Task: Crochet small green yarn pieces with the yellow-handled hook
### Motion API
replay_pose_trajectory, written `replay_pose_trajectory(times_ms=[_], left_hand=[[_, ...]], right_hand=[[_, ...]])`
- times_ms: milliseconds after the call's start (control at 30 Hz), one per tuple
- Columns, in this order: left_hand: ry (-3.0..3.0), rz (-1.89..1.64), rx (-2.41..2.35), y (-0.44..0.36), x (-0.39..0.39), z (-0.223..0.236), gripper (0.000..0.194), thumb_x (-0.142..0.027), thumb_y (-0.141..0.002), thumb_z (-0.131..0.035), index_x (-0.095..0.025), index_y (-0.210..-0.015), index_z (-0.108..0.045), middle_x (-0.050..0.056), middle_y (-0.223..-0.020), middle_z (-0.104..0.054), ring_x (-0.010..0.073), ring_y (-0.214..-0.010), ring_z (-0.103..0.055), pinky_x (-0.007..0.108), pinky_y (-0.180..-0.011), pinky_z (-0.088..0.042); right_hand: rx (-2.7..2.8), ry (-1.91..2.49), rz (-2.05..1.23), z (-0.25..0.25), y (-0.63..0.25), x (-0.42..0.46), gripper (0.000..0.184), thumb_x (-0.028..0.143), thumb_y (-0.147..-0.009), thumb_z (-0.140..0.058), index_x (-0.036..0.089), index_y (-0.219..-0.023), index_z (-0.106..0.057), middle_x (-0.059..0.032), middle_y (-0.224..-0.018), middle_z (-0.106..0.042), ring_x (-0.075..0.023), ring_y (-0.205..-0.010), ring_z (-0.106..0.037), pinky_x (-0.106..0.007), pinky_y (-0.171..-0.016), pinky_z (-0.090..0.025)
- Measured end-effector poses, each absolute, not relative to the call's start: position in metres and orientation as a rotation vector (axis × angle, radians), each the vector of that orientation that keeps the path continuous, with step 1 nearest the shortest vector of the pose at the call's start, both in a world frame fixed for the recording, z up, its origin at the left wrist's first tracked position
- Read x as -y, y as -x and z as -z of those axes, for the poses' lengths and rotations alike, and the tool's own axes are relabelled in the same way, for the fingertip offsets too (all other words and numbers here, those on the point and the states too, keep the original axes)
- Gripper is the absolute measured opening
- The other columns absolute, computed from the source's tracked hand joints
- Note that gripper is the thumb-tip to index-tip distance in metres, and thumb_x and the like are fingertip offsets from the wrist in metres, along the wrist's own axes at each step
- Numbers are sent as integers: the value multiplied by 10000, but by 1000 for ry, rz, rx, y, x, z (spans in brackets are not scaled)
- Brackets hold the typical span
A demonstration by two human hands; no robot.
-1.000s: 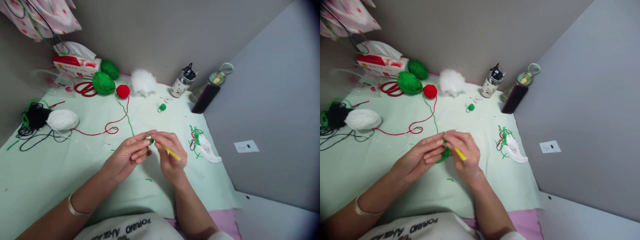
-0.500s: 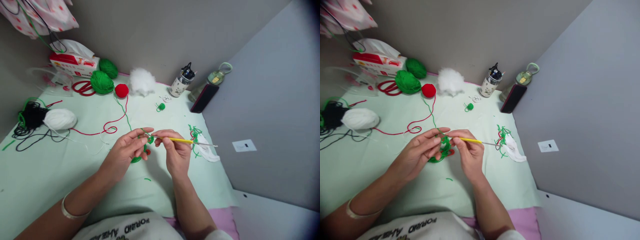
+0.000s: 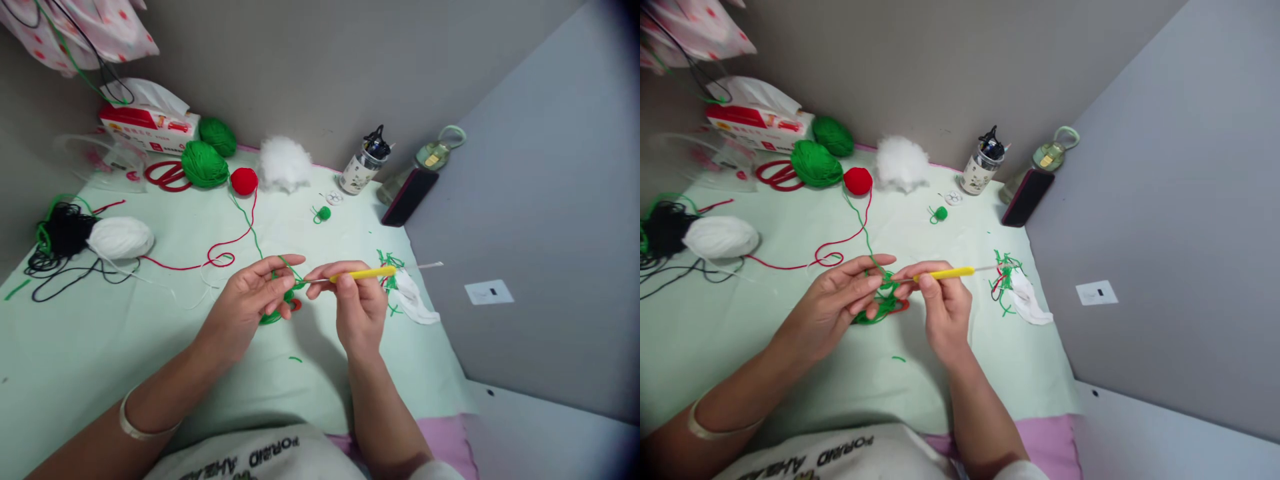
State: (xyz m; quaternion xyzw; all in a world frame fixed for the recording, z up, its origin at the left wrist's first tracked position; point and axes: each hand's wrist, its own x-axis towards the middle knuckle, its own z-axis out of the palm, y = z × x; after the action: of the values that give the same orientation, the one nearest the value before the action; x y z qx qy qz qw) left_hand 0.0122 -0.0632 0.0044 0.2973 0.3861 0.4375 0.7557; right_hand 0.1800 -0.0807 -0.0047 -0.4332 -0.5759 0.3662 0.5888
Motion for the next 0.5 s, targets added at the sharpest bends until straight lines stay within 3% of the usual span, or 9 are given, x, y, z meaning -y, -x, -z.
replay_pose_trajectory(times_ms=[100,200,300,433,500], left_hand=[[-631,-973,-823,-13,64,-1,373,-277,-820,-844,-230,-1185,-780,-48,-736,-625,44,-488,-442,199,-533,-465],[-532,-934,-755,-13,63,3,392,-275,-828,-844,-206,-1207,-773,-94,-536,-459,51,-458,-358,172,-504,-426],[-430,-892,-699,-12,61,4,326,-259,-839,-834,-168,-1149,-796,-119,-482,-317,47,-457,-235,145,-479,-375],[-476,-915,-710,-11,61,1,289,-245,-856,-817,-180,-1137,-798,-111,-494,-348,53,-468,-248,164,-501,-407],[-548,-937,-724,-12,62,1,293,-247,-852,-819,-194,-1139,-794,-109,-494,-379,56,-461,-273,184,-508,-432]], right_hand=[[1689,1008,-440,9,-180,85,219,195,-1037,-542,267,-1146,-719,-57,-1036,-788,-186,-867,-763,-335,-752,-641],[1943,990,-135,12,-178,86,337,115,-970,-630,313,-1223,-733,-69,-1155,-774,-222,-1023,-752,-349,-820,-643],[1796,998,-278,10,-177,84,309,129,-987,-607,303,-1206,-738,-72,-1114,-766,-221,-994,-742,-370,-802,-643],[1398,966,-692,4,-176,80,217,199,-1031,-564,264,-1052,-770,-40,-922,-751,-169,-750,-701,-334,-658,-602],[1367,950,-771,4,-174,79,193,219,-1023,-593,259,-1022,-782,-46,-959,-762,-175,-793,-711,-327,-657,-595]])
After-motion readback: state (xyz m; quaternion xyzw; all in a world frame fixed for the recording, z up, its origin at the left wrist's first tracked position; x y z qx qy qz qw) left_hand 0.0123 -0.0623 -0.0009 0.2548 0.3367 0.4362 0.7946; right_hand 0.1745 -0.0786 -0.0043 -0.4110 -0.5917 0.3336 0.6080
